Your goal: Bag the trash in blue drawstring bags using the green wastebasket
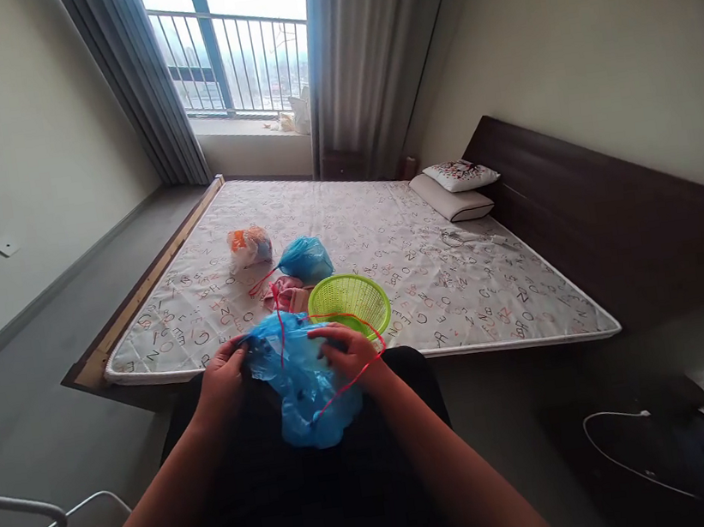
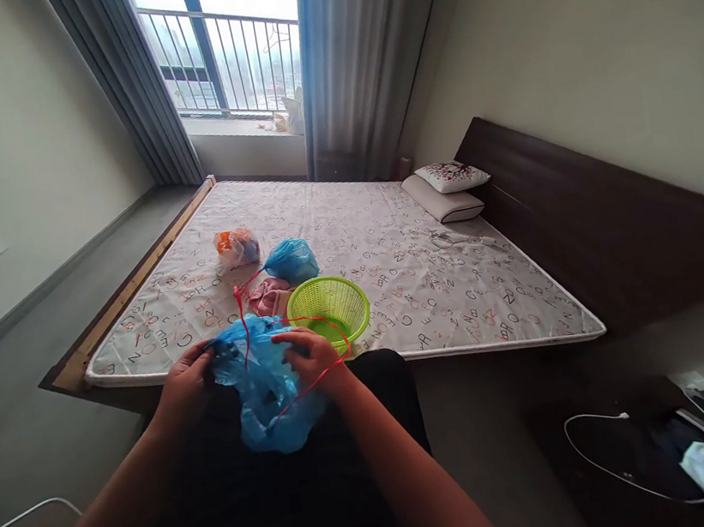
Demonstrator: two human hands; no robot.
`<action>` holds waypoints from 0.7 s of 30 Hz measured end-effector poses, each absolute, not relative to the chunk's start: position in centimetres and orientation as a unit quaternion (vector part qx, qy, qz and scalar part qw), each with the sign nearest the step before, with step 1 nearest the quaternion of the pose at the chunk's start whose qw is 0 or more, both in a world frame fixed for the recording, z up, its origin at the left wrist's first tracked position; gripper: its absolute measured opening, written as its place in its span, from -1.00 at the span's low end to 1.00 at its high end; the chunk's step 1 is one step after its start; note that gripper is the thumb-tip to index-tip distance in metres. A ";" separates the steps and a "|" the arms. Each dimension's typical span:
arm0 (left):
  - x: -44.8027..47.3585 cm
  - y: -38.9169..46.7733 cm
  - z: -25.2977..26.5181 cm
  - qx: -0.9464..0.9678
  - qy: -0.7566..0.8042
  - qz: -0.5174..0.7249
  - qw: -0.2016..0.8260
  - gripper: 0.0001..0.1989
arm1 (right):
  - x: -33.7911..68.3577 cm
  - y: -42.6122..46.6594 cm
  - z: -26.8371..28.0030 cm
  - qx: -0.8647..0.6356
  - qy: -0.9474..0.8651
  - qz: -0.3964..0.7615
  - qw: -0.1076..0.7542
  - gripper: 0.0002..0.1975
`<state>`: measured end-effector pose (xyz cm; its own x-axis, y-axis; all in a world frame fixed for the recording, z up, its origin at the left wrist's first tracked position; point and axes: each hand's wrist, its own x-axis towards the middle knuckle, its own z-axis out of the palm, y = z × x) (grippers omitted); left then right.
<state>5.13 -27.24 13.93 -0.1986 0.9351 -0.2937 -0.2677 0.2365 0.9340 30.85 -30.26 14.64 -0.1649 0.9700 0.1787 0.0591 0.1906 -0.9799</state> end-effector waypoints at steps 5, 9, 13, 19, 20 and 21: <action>3.2 -26.4 13.6 0.309 0.586 0.513 0.546 -0.46 | 31.9 -30.6 14.0 -0.444 -0.538 0.473 0.538 -0.74; 4.6 -27.4 13.1 0.433 0.612 0.516 0.415 -0.08 | 30.8 -31.5 14.8 -0.420 -0.607 0.456 0.498 -0.75; 8.2 -27.8 12.5 0.686 0.563 0.417 0.196 0.25 | 29.6 -32.5 15.7 -0.362 -0.680 0.454 0.447 -0.74; 9.4 -23.7 9.6 0.674 0.631 0.191 0.334 -0.08 | 30.6 -33.4 15.9 -0.312 -0.708 0.448 0.449 -0.76; 8.7 -22.9 9.2 0.645 0.646 0.178 0.368 -0.19 | 31.4 -33.6 15.6 -0.312 -0.698 0.451 0.461 -0.78; 7.8 -22.2 8.9 0.621 0.657 0.172 0.391 -0.30 | 32.4 -33.7 15.1 -0.317 -0.682 0.458 0.475 -0.81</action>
